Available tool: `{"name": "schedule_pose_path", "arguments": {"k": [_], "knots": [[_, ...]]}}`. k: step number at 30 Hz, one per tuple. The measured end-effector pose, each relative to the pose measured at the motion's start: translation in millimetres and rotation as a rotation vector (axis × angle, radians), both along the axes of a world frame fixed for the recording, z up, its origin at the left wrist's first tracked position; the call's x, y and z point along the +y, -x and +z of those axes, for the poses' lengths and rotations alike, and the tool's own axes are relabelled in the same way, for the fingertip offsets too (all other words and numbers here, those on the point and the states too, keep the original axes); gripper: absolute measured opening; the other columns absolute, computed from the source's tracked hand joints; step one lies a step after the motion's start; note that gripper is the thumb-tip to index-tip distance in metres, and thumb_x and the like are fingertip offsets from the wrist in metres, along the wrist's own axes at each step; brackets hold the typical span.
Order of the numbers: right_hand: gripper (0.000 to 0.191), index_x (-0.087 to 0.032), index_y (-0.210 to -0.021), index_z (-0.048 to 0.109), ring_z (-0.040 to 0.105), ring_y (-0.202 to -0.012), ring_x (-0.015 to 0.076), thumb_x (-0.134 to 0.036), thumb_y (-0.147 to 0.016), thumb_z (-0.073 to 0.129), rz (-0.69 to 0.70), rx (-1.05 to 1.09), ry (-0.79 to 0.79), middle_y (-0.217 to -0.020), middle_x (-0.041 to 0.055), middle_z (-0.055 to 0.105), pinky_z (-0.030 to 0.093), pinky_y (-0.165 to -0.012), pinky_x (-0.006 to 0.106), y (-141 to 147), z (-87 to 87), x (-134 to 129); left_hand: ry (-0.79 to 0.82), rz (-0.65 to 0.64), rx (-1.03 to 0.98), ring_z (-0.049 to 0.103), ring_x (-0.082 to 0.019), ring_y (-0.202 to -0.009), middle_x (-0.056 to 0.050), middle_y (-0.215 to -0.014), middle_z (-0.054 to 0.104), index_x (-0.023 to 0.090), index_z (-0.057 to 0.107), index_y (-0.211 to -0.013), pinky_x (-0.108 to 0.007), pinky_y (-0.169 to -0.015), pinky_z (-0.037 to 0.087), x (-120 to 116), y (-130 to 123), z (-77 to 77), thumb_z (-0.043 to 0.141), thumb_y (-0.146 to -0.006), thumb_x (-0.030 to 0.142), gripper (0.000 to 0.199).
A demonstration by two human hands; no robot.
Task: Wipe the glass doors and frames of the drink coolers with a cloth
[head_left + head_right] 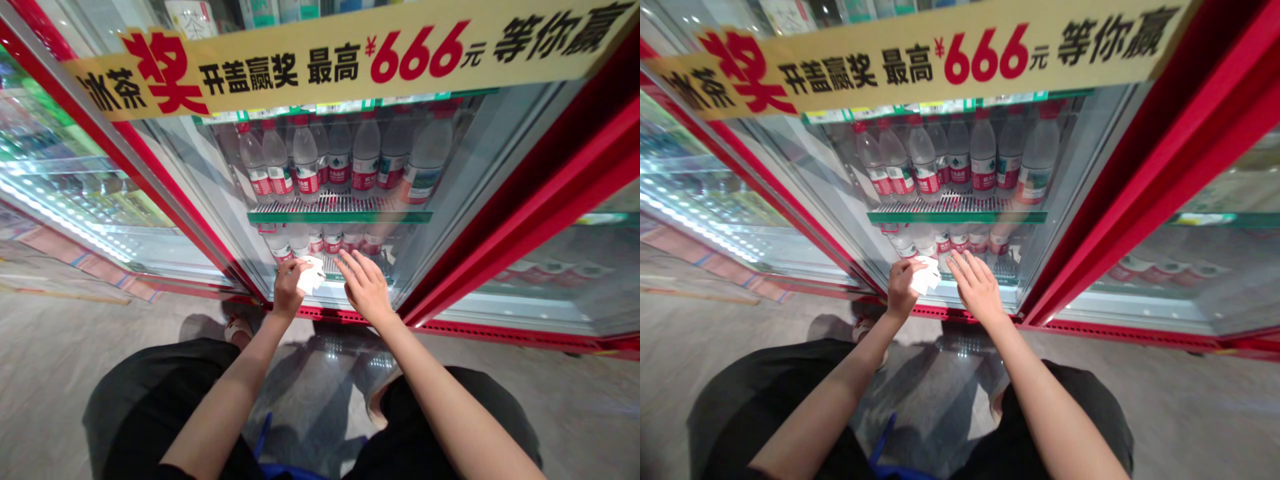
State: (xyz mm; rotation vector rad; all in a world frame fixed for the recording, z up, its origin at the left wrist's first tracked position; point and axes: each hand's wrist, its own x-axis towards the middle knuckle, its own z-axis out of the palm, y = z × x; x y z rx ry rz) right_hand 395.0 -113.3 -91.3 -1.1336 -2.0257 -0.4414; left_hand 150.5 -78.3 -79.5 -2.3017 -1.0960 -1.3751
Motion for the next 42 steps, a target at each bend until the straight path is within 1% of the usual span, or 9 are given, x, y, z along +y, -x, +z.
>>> {"name": "schedule_pose_path", "arguments": {"k": [5,13,18,21,25,29,33,36,42], "knots": [[0.076,-0.024,-0.175,0.041,0.05,-0.162,0.022,-0.004,-0.102,0.05,-0.035,-0.081,0.006,-0.169,0.0089,0.058,0.044,-0.132,0.042,-3,-2.0,-10,-0.018,-0.043,0.006,0.074,-0.025,-0.118,-0.011,-0.117,0.076,0.022,0.073,-0.129,-0.043,-0.104,0.063,0,-7,7.5,0.048,-0.106,0.009,0.036],[0.082,-0.025,-0.181,0.023,0.052,-0.16,0.0226,-0.007,-0.105,0.048,-0.085,-0.113,-0.003,-0.171,0.0092,0.056,0.04,-0.134,0.042,-5,1.2,-11,0.035,-0.054,0.115,0.075,-0.023,-0.108,-0.009,-0.11,0.076,0.02,0.077,-0.12,-0.037,-0.098,0.065,-2,14,-15.8,0.05,-0.097,-0.004,0.042],[0.088,-0.024,-0.183,0.01,0.053,-0.159,0.0225,-0.009,-0.105,0.05,-0.101,-0.114,-0.036,-0.171,0.0092,0.054,0.035,-0.135,0.04,-2,3.6,-8,-0.005,0.065,-0.022,0.072,-0.023,-0.112,-0.01,-0.113,0.075,0.021,0.077,-0.118,-0.037,-0.102,0.062,2,22,-0.9,0.052,-0.097,-0.002,0.04],[0.092,-0.023,-0.182,0.004,0.054,-0.159,0.0219,-0.008,-0.105,0.051,-0.091,-0.126,-0.058,-0.171,0.0084,0.055,0.032,-0.136,0.039,3,5.4,-6,-0.004,0.004,0.029,0.073,-0.024,-0.117,-0.01,-0.117,0.075,0.022,0.075,-0.125,-0.041,-0.106,0.061,6,15,7.9,0.053,-0.101,0.002,0.038],[0.094,-0.024,-0.182,0.001,0.054,-0.159,0.0209,-0.008,-0.104,0.051,-0.076,-0.141,-0.046,-0.172,0.0063,0.054,0.027,-0.137,0.037,10,6.2,-3,-0.003,-0.068,0.132,0.074,-0.025,-0.116,-0.01,-0.117,0.077,0.02,0.075,-0.126,-0.041,-0.103,0.063,7,14,0.6,0.056,-0.103,0.005,0.033],[0.094,-0.024,-0.181,0.0,0.05,-0.161,0.021,-0.009,-0.104,0.051,-0.072,-0.15,-0.024,-0.175,0.0055,0.05,0.026,-0.138,0.037,14,5.7,-1,-0.018,0.029,0.071,0.074,-0.025,-0.109,-0.01,-0.111,0.076,0.02,0.077,-0.118,-0.039,-0.098,0.063,4,26,-8.7,0.061,-0.101,0.004,0.029],[0.093,-0.025,-0.181,0.0,0.048,-0.163,0.0211,-0.009,-0.104,0.051,-0.065,-0.144,-0.013,-0.176,0.0046,0.047,0.028,-0.137,0.037,16,5.0,1,-0.024,0.078,-0.037,0.073,-0.024,-0.109,-0.011,-0.112,0.075,0.02,0.077,-0.114,-0.038,-0.098,0.062,3,25,-1.5,0.065,-0.1,0.005,0.024],[0.093,-0.026,-0.181,0.001,0.049,-0.162,0.0221,-0.01,-0.105,0.05,-0.061,-0.137,-0.007,-0.177,0.0045,0.046,0.03,-0.136,0.038,19,4.1,3,-0.018,0.046,0.002,0.074,-0.024,-0.113,-0.009,-0.115,0.077,0.021,0.076,-0.119,-0.04,-0.103,0.062,5,16,3.8,0.066,-0.103,0.011,0.021],[0.092,-0.027,-0.181,0.003,0.05,-0.162,0.0238,-0.01,-0.105,0.051,-0.059,-0.128,-0.02,-0.177,0.0053,0.046,0.031,-0.134,0.038,26,4.0,7,-0.007,0.006,0.057,0.075,-0.024,-0.108,-0.009,-0.113,0.078,0.021,0.077,-0.117,-0.038,-0.096,0.064,6,24,-8.8,0.068,-0.105,0.016,0.016]]}}
